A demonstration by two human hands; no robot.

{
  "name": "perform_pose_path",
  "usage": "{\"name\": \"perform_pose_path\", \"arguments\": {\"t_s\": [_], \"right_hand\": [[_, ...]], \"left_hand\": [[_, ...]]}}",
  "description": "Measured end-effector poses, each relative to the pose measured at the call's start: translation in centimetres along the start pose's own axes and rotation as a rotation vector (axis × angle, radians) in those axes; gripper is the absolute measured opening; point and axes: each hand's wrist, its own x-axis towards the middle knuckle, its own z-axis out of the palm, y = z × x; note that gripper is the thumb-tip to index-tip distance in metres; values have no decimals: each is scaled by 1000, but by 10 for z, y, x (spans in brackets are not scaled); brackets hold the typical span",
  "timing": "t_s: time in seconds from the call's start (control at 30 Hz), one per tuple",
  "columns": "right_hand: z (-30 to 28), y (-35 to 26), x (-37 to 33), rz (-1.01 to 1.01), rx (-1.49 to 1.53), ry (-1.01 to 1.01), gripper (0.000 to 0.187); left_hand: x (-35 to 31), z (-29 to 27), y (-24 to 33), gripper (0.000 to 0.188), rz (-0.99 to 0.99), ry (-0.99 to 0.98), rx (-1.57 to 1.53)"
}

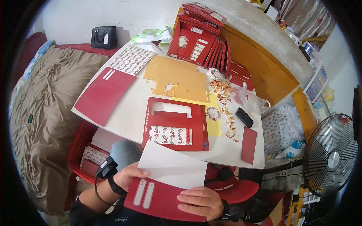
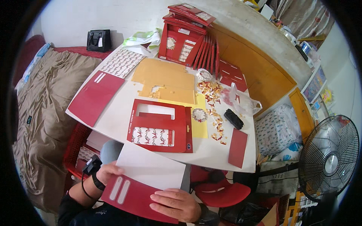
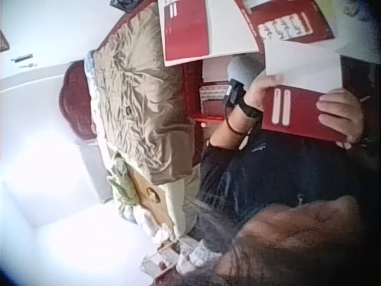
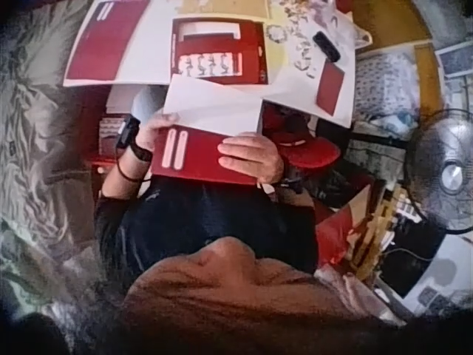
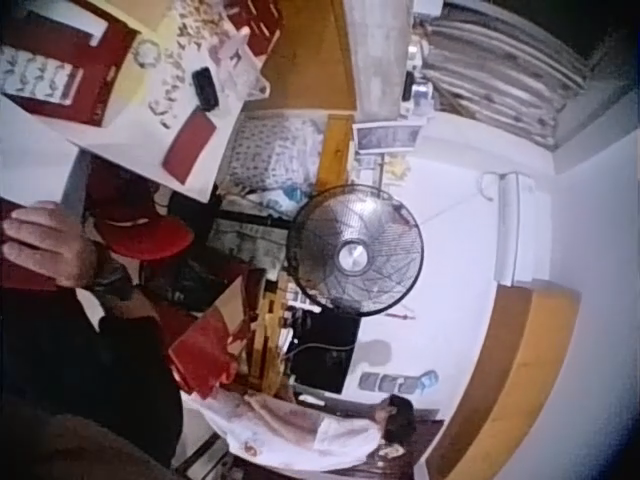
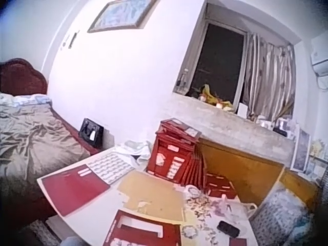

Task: Assembling and organizing patterned money wallets and envelopes.

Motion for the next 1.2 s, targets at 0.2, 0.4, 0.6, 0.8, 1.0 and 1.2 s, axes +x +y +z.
{"name": "perform_pose_path", "arguments": {"t_s": [0.2,0.4,0.6,0.8,1.0,1.2], "right_hand": [[-3,4,-13,247,183,-10,37],[9,10,-26,443,355,147,35],[42,10,-31,580,473,307,16],[44,7,-34,762,558,533,45],[28,11,-31,862,1069,393,51],[27,0,-16,944,1037,431,34]], "left_hand": [[-6,-26,-14,62,-91,-106,-120],[6,-45,-61,93,389,-750,-50],[-11,43,-38,75,369,-181,315],[-16,47,-46,60,423,-130,314],[0,57,-46,46,417,-47,-34],[18,47,-44,42,487,49,-79]]}}
